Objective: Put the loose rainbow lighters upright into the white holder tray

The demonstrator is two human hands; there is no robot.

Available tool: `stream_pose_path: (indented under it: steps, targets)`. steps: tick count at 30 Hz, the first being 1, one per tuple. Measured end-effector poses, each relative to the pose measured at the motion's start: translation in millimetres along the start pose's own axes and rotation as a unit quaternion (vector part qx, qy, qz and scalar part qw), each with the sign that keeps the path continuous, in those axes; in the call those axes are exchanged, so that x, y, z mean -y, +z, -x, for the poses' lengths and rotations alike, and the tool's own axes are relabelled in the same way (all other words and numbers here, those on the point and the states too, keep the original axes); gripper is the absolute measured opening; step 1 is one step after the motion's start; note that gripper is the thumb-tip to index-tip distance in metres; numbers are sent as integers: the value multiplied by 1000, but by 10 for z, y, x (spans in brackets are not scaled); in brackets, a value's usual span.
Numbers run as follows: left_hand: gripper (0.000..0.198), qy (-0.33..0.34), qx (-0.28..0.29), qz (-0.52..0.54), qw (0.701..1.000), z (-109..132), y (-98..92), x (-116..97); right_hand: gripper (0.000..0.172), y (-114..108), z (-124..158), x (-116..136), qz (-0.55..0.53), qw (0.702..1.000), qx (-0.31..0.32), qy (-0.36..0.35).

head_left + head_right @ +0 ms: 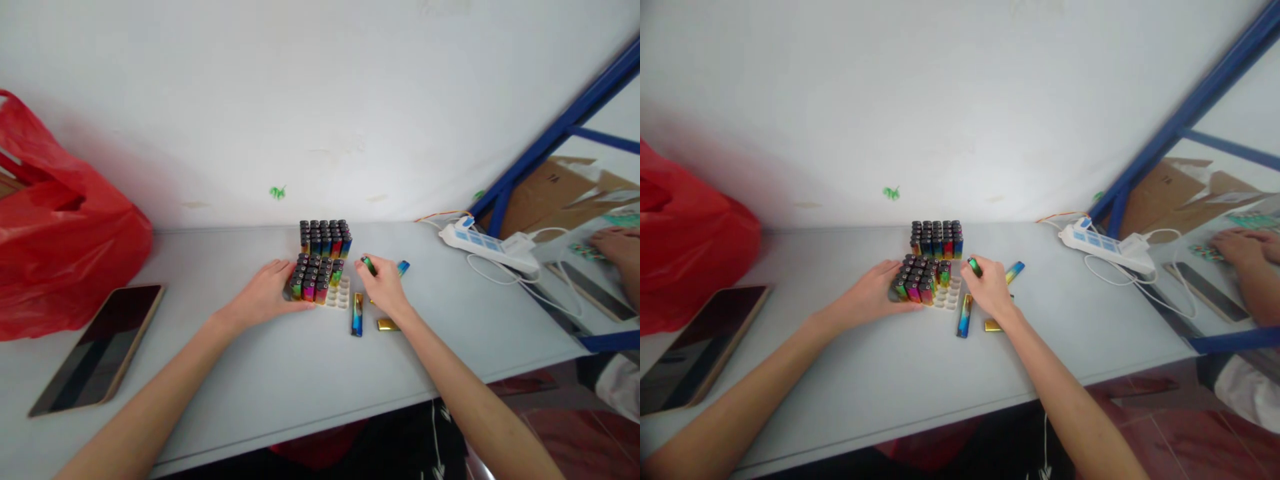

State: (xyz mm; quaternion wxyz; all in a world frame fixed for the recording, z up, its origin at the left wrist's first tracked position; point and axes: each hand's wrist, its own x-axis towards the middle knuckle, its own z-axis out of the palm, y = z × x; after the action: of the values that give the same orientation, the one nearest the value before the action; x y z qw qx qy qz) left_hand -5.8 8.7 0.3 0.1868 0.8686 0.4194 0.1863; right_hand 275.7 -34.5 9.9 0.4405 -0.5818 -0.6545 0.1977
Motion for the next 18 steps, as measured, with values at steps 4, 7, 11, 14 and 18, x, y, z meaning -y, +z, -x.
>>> stream_pose_path:
  steps: [4, 7, 11, 14, 18]
  targets:
    - [76, 1, 9, -9, 1000, -4, -2, 12, 49, -27, -7, 41, 7, 1000, -22, -11]
    - [77, 7, 7, -3, 1000, 1, -14, 4, 50, -33, 10, 67, 17, 1000, -13, -22]
    - [72, 3, -4, 0, 1000, 6, -9, 12, 41, -14, 33, 93, 30, 999, -1, -30]
    - [71, 4, -1, 0, 1000, 4, 4, 30, 42, -29, 47, 110, 28, 999, 20, -24]
    - [76, 15, -8, 11, 1000, 5, 3, 31, 41, -116, 59, 122, 22, 994, 92, -53]
